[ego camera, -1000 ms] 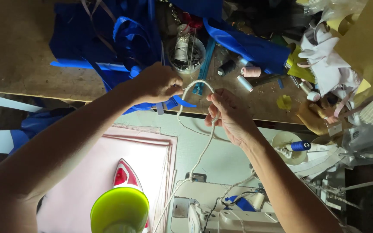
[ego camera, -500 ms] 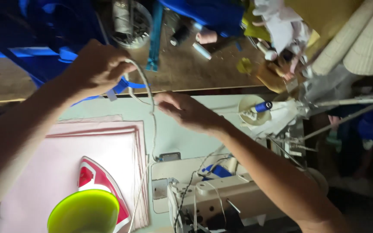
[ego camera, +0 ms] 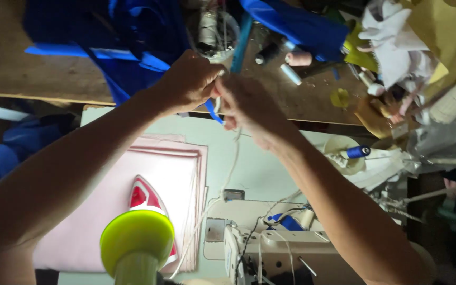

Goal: Ironing and smoothing different pieces of fabric on a work table in a sewing factory

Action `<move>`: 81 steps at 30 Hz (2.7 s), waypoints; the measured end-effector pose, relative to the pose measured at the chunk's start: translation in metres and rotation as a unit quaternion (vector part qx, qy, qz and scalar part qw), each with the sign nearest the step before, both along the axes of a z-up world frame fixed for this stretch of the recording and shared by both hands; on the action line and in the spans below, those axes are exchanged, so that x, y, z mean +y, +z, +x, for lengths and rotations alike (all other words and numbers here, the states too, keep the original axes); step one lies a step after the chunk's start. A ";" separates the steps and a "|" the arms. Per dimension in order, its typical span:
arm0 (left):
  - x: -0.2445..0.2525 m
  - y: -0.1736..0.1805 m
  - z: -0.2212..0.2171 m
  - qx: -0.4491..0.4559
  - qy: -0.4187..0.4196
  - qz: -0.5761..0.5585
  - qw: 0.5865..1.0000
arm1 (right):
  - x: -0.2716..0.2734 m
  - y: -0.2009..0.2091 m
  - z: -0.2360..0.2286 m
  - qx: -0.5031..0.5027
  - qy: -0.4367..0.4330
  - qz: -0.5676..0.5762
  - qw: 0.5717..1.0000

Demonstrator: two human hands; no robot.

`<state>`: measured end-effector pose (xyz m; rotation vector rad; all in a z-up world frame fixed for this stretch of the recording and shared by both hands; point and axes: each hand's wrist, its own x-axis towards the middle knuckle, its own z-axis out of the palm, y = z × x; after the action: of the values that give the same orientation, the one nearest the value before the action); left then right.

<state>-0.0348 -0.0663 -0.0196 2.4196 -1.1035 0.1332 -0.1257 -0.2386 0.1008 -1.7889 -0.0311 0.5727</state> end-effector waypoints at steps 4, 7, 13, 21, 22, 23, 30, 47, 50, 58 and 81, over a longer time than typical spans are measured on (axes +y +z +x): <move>0.035 -0.013 -0.011 0.073 0.013 0.016 0.997 | -0.013 0.059 -0.012 -0.100 0.109 0.166 0.975; 0.048 -0.023 -0.025 0.096 -0.024 -0.048 0.994 | -0.024 0.111 -0.024 -0.171 0.155 0.279 0.932; 0.024 0.015 -0.032 0.217 0.103 0.048 0.970 | -0.047 0.140 -0.060 -0.247 0.217 0.272 0.904; 0.008 -0.007 -0.010 -0.023 0.134 0.053 0.989 | -0.074 0.090 -0.037 0.211 0.276 0.373 0.860; 0.004 0.000 -0.016 -0.023 0.131 0.054 0.990 | -0.044 0.097 -0.035 0.210 0.274 0.374 0.861; -0.002 0.009 -0.020 -0.006 0.130 0.086 0.988 | -0.014 0.105 -0.033 0.206 0.170 0.130 0.955; 0.029 0.014 -0.040 -0.094 0.093 0.028 0.991 | -0.016 0.097 -0.004 -0.080 -0.014 0.030 0.996; 0.022 -0.064 -0.053 -0.265 0.101 0.126 0.951 | -0.016 0.156 -0.019 -0.254 -0.116 0.081 0.957; 0.023 -0.082 -0.050 -0.216 0.120 0.194 0.949 | -0.027 0.161 -0.021 -0.253 -0.168 0.106 0.947; 0.016 0.061 -0.054 0.071 0.243 0.013 0.967 | -0.096 0.137 -0.033 -0.328 -0.167 0.087 0.926; 0.004 0.202 -0.114 0.493 -0.002 -0.362 0.791 | -0.077 0.085 -0.046 -0.264 -0.088 -0.125 0.952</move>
<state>-0.1486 -0.0623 0.1821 1.4126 -0.4136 -0.5586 -0.1716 -0.3159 0.1854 -2.1225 -0.1720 -0.0460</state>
